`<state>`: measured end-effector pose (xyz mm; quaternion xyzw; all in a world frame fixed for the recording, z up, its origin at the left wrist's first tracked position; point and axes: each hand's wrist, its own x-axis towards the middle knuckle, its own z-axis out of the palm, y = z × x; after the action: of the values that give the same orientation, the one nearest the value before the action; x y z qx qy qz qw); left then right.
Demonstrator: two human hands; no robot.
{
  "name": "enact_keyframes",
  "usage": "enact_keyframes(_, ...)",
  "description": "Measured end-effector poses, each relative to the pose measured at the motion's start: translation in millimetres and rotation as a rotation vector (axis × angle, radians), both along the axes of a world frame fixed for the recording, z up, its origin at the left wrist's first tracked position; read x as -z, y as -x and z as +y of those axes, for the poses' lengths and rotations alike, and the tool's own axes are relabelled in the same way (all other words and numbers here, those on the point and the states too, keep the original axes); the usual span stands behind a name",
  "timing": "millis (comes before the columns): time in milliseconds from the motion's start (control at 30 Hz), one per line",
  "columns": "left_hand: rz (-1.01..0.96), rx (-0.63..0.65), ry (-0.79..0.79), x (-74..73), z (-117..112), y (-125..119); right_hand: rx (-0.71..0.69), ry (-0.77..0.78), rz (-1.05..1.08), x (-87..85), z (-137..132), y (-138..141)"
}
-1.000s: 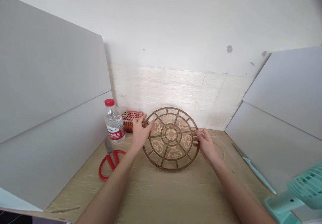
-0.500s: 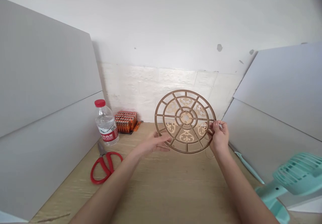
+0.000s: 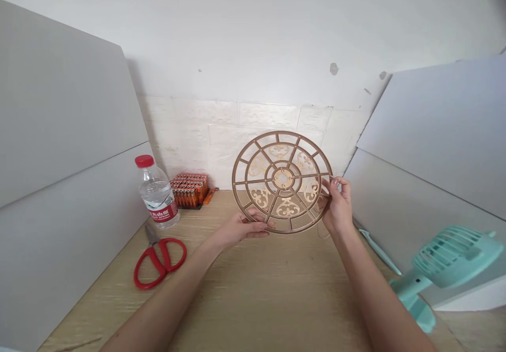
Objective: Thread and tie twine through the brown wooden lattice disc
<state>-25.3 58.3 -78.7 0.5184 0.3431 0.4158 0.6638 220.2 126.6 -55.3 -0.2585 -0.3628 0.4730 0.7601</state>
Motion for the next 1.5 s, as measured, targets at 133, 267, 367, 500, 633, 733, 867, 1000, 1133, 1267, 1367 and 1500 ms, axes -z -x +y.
enact_keyframes(133, -0.019, -0.014, -0.016, 5.1, 3, 1, -0.06, -0.044, -0.031, -1.7, -1, -2)
enact_keyframes(267, -0.038, -0.066, -0.044, 3.1, 4, 2, -0.112, -0.097, -0.126, -1.1, -1, -3)
enact_keyframes(367, -0.063, -0.109, -0.057, 2.1, 5, 4, -0.144, -0.139, -0.256, -0.4, -3, 0)
enact_keyframes(500, -0.086, -0.146, -0.062, 2.9, 8, 6, -0.177, -0.168, -0.5, 0.6, -8, 6)
enact_keyframes(633, -0.094, -0.148, -0.062, 1.4, 8, 8, -0.127, -0.196, -0.673, 1.5, -13, 13)
enact_keyframes(733, -0.09, -0.135, -0.06, -0.7, 7, 8, -0.027, -0.215, -0.743, 1.1, -13, 14)
enact_keyframes(867, -0.052, -0.1, -0.052, -2.1, 4, 8, 0.253, -0.229, -0.737, -2.0, -10, 5)
enact_keyframes(1000, 0.003, -0.045, -0.042, -4.2, -1, 5, 0.598, -0.31, -0.761, -5.4, -12, -3)
enact_keyframes(1133, 0.043, -0.021, -0.048, -8.4, -4, 4, 0.824, -0.434, -0.965, -5.9, -16, -4)
enact_keyframes(1267, 0.085, -0.024, -0.061, -9.5, -4, 4, 1.013, -0.647, -1.152, -6.6, -15, -5)
enact_keyframes(1367, 0.105, -0.022, -0.068, -7.7, -4, 2, 0.961, -0.732, -1.241, -7.3, -14, -5)
enact_keyframes(1500, 0.111, -0.018, -0.081, -7.6, -4, 1, 0.883, -0.777, -1.246, -6.2, -13, -6)
